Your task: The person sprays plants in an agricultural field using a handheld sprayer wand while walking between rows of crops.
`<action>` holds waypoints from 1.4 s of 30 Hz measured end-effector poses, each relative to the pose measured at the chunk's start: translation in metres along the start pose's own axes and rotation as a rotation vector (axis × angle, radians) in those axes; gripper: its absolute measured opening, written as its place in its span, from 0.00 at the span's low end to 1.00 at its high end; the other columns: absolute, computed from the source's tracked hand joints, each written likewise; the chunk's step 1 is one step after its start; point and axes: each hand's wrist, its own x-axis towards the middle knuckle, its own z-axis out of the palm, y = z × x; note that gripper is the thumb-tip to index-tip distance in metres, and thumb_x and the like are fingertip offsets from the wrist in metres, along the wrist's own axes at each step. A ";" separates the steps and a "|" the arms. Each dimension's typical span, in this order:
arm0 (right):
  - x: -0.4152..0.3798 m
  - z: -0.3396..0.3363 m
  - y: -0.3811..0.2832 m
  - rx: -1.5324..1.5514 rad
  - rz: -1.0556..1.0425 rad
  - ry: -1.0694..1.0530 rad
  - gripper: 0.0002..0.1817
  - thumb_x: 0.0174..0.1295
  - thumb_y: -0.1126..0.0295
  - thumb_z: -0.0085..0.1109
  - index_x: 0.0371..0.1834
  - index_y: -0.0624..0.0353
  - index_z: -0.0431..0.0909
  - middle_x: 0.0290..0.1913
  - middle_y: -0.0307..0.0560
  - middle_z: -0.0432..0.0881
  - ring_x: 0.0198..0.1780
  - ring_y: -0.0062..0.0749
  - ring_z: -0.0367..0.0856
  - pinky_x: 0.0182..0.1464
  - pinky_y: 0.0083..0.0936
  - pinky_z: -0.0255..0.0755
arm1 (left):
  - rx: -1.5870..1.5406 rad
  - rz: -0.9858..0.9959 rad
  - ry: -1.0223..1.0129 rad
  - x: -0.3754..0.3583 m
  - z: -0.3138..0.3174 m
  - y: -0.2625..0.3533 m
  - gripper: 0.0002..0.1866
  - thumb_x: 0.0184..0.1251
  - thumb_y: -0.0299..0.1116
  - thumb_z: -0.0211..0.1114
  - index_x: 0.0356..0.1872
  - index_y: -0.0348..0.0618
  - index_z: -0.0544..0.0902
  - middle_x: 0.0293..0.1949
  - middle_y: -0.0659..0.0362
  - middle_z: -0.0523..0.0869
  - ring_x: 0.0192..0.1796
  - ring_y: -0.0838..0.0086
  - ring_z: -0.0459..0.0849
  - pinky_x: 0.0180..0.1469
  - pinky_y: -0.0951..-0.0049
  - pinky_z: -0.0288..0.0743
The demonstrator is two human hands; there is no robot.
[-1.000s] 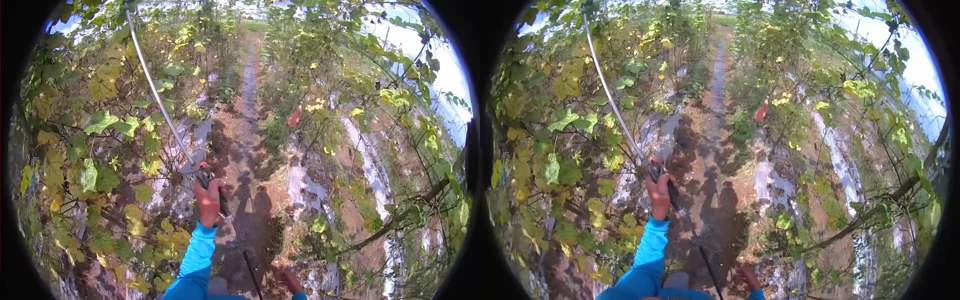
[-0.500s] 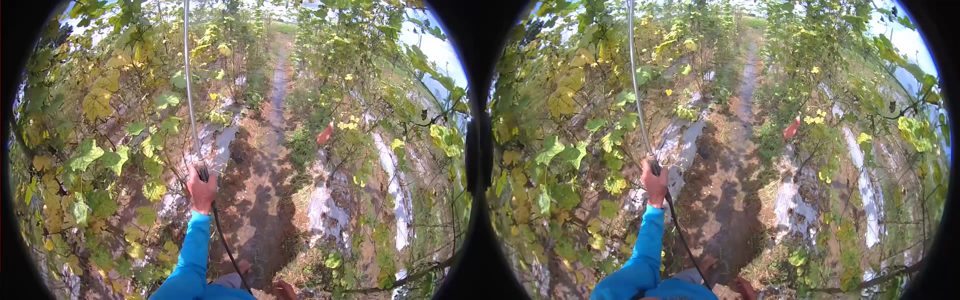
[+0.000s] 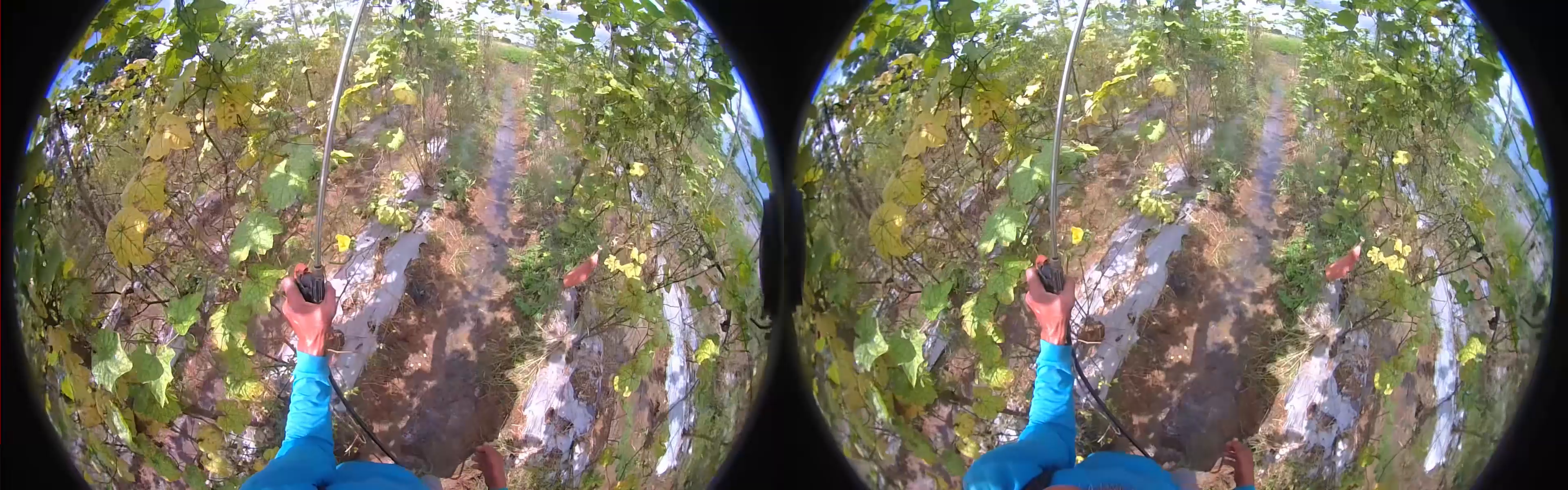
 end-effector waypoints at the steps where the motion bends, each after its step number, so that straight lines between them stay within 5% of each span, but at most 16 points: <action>1: 0.003 0.005 -0.011 -0.013 -0.008 0.048 0.19 0.64 0.53 0.59 0.44 0.58 0.80 0.37 0.43 0.82 0.36 0.31 0.82 0.34 0.28 0.76 | -0.039 -0.019 -0.014 0.005 0.004 -0.007 0.24 0.48 0.32 0.73 0.49 0.41 0.78 0.23 0.55 0.81 0.25 0.66 0.81 0.32 0.64 0.76; 3: 0.023 0.006 -0.021 -0.014 0.046 0.083 0.18 0.63 0.54 0.60 0.39 0.60 0.82 0.29 0.43 0.82 0.29 0.31 0.82 0.29 0.27 0.75 | 0.024 0.031 0.018 0.014 0.019 -0.031 0.25 0.49 0.31 0.73 0.51 0.40 0.78 0.25 0.57 0.80 0.25 0.70 0.79 0.33 0.66 0.75; 6: 0.081 -0.011 0.006 -0.081 0.157 0.019 0.20 0.64 0.51 0.60 0.47 0.56 0.79 0.40 0.42 0.81 0.40 0.33 0.83 0.38 0.35 0.77 | 0.021 -0.037 0.007 0.021 0.040 -0.035 0.26 0.49 0.27 0.72 0.53 0.37 0.77 0.27 0.59 0.79 0.27 0.75 0.77 0.32 0.71 0.74; 8: 0.120 -0.017 0.024 -0.106 0.179 -0.008 0.19 0.63 0.51 0.61 0.46 0.55 0.79 0.38 0.42 0.81 0.38 0.34 0.84 0.37 0.35 0.77 | -0.033 0.114 0.052 0.024 0.057 -0.040 0.26 0.49 0.25 0.72 0.53 0.37 0.77 0.27 0.59 0.79 0.27 0.75 0.77 0.32 0.72 0.75; 9: 0.134 -0.014 0.019 -0.129 0.198 -0.031 0.19 0.63 0.51 0.61 0.45 0.55 0.79 0.36 0.42 0.81 0.37 0.34 0.84 0.37 0.34 0.77 | -0.099 0.009 0.009 0.024 0.064 -0.033 0.26 0.49 0.23 0.71 0.53 0.38 0.78 0.27 0.59 0.80 0.26 0.74 0.78 0.31 0.71 0.75; 12: 0.183 -0.001 0.004 -0.171 0.246 -0.024 0.18 0.62 0.51 0.61 0.41 0.54 0.80 0.32 0.41 0.81 0.34 0.35 0.84 0.36 0.35 0.76 | 0.150 0.020 -0.068 0.024 0.089 -0.035 0.24 0.46 0.29 0.73 0.49 0.39 0.79 0.23 0.56 0.80 0.22 0.66 0.80 0.29 0.66 0.76; 14: 0.227 0.005 -0.018 -0.329 0.274 0.014 0.17 0.62 0.50 0.61 0.39 0.53 0.82 0.31 0.40 0.83 0.32 0.34 0.84 0.34 0.36 0.74 | 0.078 0.028 -0.056 0.031 0.116 -0.046 0.24 0.45 0.29 0.73 0.48 0.39 0.79 0.20 0.59 0.78 0.20 0.73 0.78 0.28 0.70 0.74; 15: 0.274 -0.014 -0.015 -0.090 0.441 -0.363 0.17 0.62 0.50 0.61 0.38 0.52 0.82 0.31 0.39 0.84 0.33 0.34 0.85 0.33 0.37 0.73 | 0.119 0.071 -0.050 0.037 0.131 -0.049 0.24 0.45 0.30 0.73 0.48 0.40 0.79 0.21 0.60 0.78 0.21 0.73 0.78 0.28 0.69 0.74; 17: 0.319 -0.010 -0.042 0.147 0.597 -0.742 0.17 0.62 0.50 0.61 0.38 0.52 0.83 0.31 0.39 0.84 0.33 0.34 0.85 0.31 0.39 0.73 | 0.152 0.056 -0.090 0.053 0.160 -0.049 0.26 0.44 0.30 0.73 0.49 0.41 0.80 0.22 0.60 0.79 0.23 0.74 0.78 0.28 0.69 0.74; 19: 0.315 0.020 -0.073 -0.557 -0.179 -0.224 0.16 0.63 0.51 0.61 0.34 0.53 0.81 0.27 0.41 0.83 0.30 0.34 0.84 0.30 0.38 0.74 | 0.201 0.140 -0.014 0.068 0.182 -0.049 0.26 0.43 0.31 0.73 0.49 0.41 0.80 0.23 0.61 0.79 0.23 0.74 0.78 0.28 0.69 0.75; 20: 0.319 0.025 -0.090 -0.543 -0.162 -0.107 0.17 0.64 0.50 0.61 0.33 0.54 0.81 0.27 0.41 0.83 0.30 0.33 0.84 0.30 0.37 0.74 | 0.242 0.225 0.058 0.073 0.191 -0.049 0.26 0.43 0.31 0.73 0.49 0.41 0.80 0.23 0.61 0.80 0.23 0.74 0.78 0.29 0.70 0.75; 21: 0.328 0.028 -0.107 -0.446 -0.077 -0.113 0.18 0.64 0.50 0.61 0.33 0.54 0.81 0.27 0.41 0.83 0.29 0.32 0.83 0.30 0.35 0.75 | 0.189 0.024 0.089 0.077 0.200 -0.038 0.26 0.43 0.33 0.73 0.48 0.41 0.81 0.24 0.60 0.81 0.23 0.72 0.80 0.30 0.68 0.76; 23: 0.344 0.034 -0.139 -0.323 0.047 -0.133 0.19 0.65 0.48 0.61 0.32 0.55 0.81 0.26 0.42 0.82 0.28 0.31 0.83 0.30 0.31 0.76 | 0.327 0.046 0.165 0.092 0.209 -0.048 0.25 0.45 0.32 0.73 0.49 0.42 0.80 0.25 0.59 0.82 0.24 0.70 0.81 0.30 0.67 0.77; 28: 0.353 0.036 -0.203 -0.234 0.033 -0.355 0.20 0.64 0.48 0.64 0.33 0.56 0.82 0.27 0.42 0.83 0.27 0.26 0.82 0.30 0.25 0.76 | 0.304 -0.023 0.307 0.112 0.211 -0.054 0.24 0.51 0.33 0.74 0.51 0.41 0.80 0.28 0.56 0.84 0.26 0.68 0.83 0.33 0.68 0.78; 31: 0.351 0.045 -0.202 -0.104 -0.108 -0.229 0.18 0.63 0.52 0.67 0.33 0.56 0.82 0.28 0.41 0.83 0.27 0.24 0.82 0.28 0.25 0.75 | 0.220 -0.059 0.273 0.124 0.219 -0.042 0.25 0.52 0.30 0.74 0.53 0.38 0.79 0.29 0.57 0.84 0.28 0.72 0.82 0.33 0.70 0.77; 42: 0.374 0.081 -0.209 -0.163 0.016 -0.225 0.19 0.63 0.50 0.67 0.37 0.57 0.83 0.30 0.41 0.84 0.30 0.24 0.81 0.31 0.25 0.75 | -0.228 -0.077 -0.046 0.134 0.328 -0.026 0.16 0.57 0.29 0.66 0.45 0.34 0.78 0.25 0.63 0.79 0.26 0.80 0.78 0.30 0.76 0.72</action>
